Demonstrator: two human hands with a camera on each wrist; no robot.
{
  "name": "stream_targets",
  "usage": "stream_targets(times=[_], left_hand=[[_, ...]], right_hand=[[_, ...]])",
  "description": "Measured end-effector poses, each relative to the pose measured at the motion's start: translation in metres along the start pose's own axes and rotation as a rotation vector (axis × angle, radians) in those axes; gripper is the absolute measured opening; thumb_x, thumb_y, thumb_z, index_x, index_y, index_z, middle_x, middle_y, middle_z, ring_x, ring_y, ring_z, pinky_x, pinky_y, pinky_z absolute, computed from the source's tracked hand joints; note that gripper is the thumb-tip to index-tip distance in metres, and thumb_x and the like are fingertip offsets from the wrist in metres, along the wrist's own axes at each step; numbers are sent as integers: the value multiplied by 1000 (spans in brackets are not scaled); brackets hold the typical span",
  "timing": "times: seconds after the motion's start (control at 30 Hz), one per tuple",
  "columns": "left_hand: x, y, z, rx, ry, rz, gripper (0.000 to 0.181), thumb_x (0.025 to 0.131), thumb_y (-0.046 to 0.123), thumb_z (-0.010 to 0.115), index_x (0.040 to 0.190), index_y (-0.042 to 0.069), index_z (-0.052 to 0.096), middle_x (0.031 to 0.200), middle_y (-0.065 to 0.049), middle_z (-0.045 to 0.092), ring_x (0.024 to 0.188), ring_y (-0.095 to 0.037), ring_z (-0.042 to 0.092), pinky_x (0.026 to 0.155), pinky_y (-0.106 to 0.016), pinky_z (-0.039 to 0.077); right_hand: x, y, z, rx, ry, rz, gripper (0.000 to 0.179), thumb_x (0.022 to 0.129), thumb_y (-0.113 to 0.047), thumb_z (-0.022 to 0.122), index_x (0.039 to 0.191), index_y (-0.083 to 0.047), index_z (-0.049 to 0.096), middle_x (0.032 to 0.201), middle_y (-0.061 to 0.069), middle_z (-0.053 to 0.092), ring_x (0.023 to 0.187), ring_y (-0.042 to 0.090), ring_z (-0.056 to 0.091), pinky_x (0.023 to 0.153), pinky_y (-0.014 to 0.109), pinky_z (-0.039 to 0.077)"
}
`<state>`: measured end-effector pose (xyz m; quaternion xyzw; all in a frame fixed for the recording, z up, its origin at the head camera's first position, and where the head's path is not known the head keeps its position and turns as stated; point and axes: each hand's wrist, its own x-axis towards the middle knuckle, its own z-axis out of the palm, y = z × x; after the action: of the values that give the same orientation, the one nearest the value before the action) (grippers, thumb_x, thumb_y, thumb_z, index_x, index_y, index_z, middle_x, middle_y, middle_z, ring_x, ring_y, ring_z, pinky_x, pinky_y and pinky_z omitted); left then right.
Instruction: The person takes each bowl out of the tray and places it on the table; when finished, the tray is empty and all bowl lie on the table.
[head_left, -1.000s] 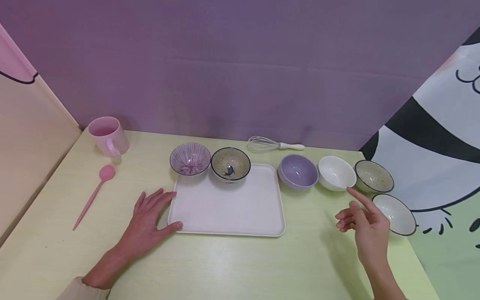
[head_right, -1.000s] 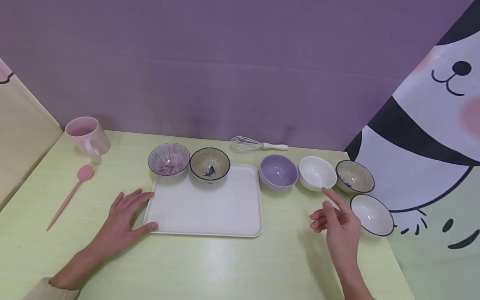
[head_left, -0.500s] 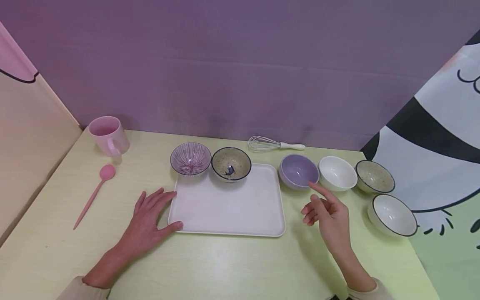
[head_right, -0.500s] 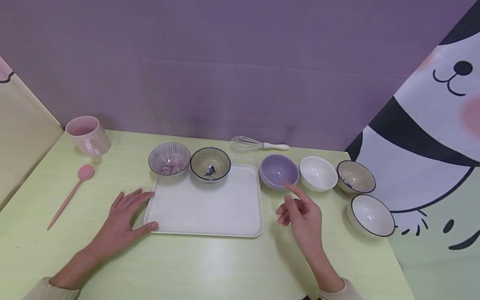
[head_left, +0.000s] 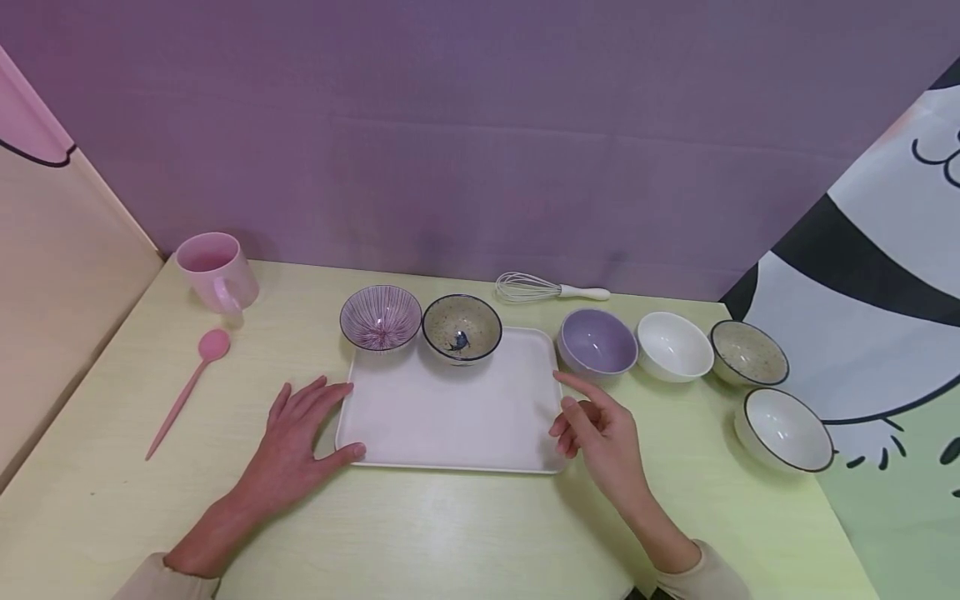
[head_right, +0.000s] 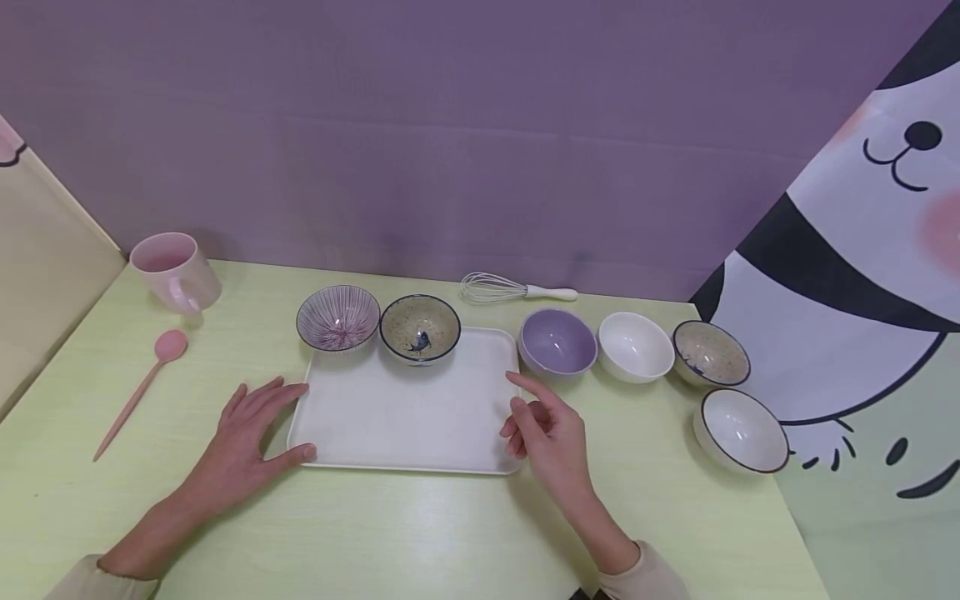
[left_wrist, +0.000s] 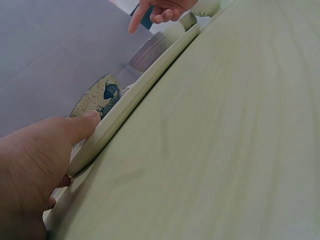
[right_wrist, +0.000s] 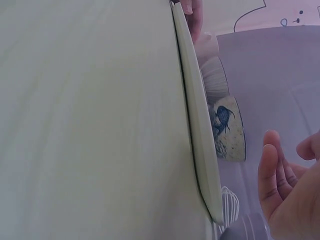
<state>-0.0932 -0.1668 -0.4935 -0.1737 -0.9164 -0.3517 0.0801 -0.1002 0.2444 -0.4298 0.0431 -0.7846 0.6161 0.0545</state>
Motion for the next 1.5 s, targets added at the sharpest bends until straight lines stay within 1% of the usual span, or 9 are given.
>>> stream_targets(times=[0.13, 0.3, 0.47, 0.6, 0.73, 0.97, 1.17, 1.3, 1.5], left_hand=[[0, 0, 0, 0, -2, -3, 78, 93, 38, 89, 158, 8, 57, 160, -21, 58, 158, -46, 40, 133, -72, 12], [0, 0, 0, 6, -2, -4, 79, 93, 38, 89, 158, 8, 57, 160, -21, 58, 157, -46, 40, 133, -72, 12], [0, 0, 1, 12, -6, -6, 79, 93, 39, 89, 158, 8, 57, 161, -21, 58, 158, -46, 40, 133, -72, 12], [-1, 0, 0, 13, -4, -5, 79, 93, 39, 89, 158, 8, 57, 160, -21, 58, 157, -46, 40, 133, -72, 12], [-1, 0, -1, 13, -1, -2, 78, 93, 39, 88, 158, 8, 57, 160, -22, 58, 157, -47, 41, 133, -71, 12], [-1, 0, -1, 9, -5, -7, 78, 93, 39, 88, 158, 9, 57, 160, -21, 58, 158, -46, 40, 134, -71, 12], [0, 0, 0, 8, -7, -7, 79, 94, 40, 88, 159, 9, 57, 161, -21, 58, 158, -46, 40, 134, -71, 11], [0, 0, 1, 9, -1, 2, 78, 93, 40, 88, 158, 9, 57, 160, -21, 59, 157, -46, 41, 133, -72, 12], [0, 0, -1, 15, 1, 5, 78, 93, 40, 87, 158, 9, 57, 159, -21, 59, 157, -47, 41, 133, -72, 13]], right_hand=[[4, 0, 11, -7, -35, 16, 38, 110, 2, 61, 148, 4, 65, 75, 23, 69, 53, 17, 63, 51, 25, 58], [10, -3, 25, -31, -82, 80, 45, 108, 1, 63, 154, -5, 63, 82, 22, 72, 57, 19, 67, 54, 26, 58], [16, -4, 38, -38, -112, 140, 57, 108, -2, 64, 164, -12, 53, 93, 24, 74, 62, 21, 71, 55, 29, 60], [21, -3, 46, -22, -130, 161, 66, 108, 1, 61, 170, -12, 43, 101, 23, 74, 65, 22, 73, 54, 30, 61], [27, -1, 51, -5, -140, 160, 68, 109, 0, 59, 172, -11, 37, 105, 24, 74, 67, 23, 74, 55, 29, 61], [38, 1, 56, 0, -160, 164, 66, 113, -10, 60, 174, -13, 33, 107, 26, 74, 69, 25, 75, 56, 29, 61], [53, 4, 62, 17, -170, 165, 62, 117, -17, 53, 175, -16, 32, 106, 28, 76, 68, 22, 74, 56, 30, 61], [63, 8, 65, 62, -174, 175, 64, 118, -21, 52, 177, -17, 26, 105, 30, 76, 65, 18, 73, 56, 29, 61], [73, 9, 72, 124, -174, 180, 69, 118, -23, 52, 179, -21, 20, 103, 30, 77, 64, 16, 74, 54, 27, 60]])
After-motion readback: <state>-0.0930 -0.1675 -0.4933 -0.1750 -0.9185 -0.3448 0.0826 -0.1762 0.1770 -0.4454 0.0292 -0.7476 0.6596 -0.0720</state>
